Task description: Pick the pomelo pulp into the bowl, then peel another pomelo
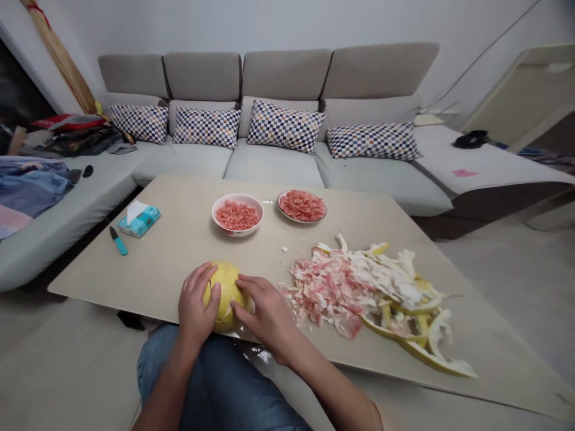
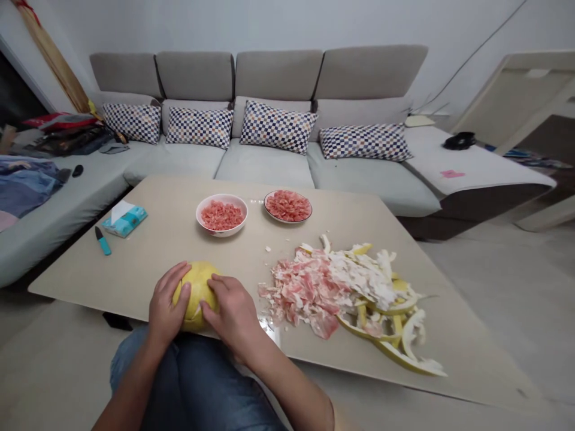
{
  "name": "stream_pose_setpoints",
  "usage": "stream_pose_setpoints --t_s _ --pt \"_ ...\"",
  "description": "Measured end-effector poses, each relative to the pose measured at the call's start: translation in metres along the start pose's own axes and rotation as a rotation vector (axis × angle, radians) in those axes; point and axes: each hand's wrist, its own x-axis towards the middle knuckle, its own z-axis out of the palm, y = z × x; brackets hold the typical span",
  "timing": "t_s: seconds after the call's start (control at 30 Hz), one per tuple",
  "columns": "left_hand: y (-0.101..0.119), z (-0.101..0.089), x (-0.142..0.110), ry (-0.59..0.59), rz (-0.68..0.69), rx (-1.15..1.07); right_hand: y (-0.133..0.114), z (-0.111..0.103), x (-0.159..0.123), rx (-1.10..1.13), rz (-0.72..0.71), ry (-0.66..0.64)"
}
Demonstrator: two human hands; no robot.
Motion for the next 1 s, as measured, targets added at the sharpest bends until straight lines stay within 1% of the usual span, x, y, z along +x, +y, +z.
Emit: stream_pose_setpoints --t_s 0.1,0.2,0.33,0.43,0.53,0.67,0.73,0.83,1.0 --pt "0.005 0.003 0.002 0.003 0.036 0.048 -0.005 -0.011 0.007 -0.085 0.077 -0.088" --pt "0.008 0.006 0.005 0.008 0.067 0.069 -0.009 -0.013 0.010 -0.194 0.087 -0.119" --pt "0.010 0.008 0.008 0.027 0.083 0.074 -0.006 0.001 0.007 -0.327 0.030 -0.030" --pt "0.010 0.009 0.009 0.031 0.086 0.082 0.000 0.012 0.003 -0.370 -0.019 0.040" --pt "0.012 0.009 0.009 0.031 0.094 0.084 0.004 0.016 0.003 -0.371 -0.054 0.098" --pt "0.012 0.009 0.006 0.029 0.095 0.076 0.007 0.007 0.003 -0.289 -0.057 0.123" --pt "0.010 0.007 0.003 0.033 0.099 0.066 0.008 0.001 0.001 -0.218 -0.057 0.103" --pt "0.007 0.005 0.000 0.043 0.106 0.050 0.008 -0.006 -0.004 -0.154 -0.093 0.038" --pt "0.003 0.002 -0.002 0.025 0.098 0.037 0.005 -0.011 -0.006 -0.201 -0.125 -0.025"
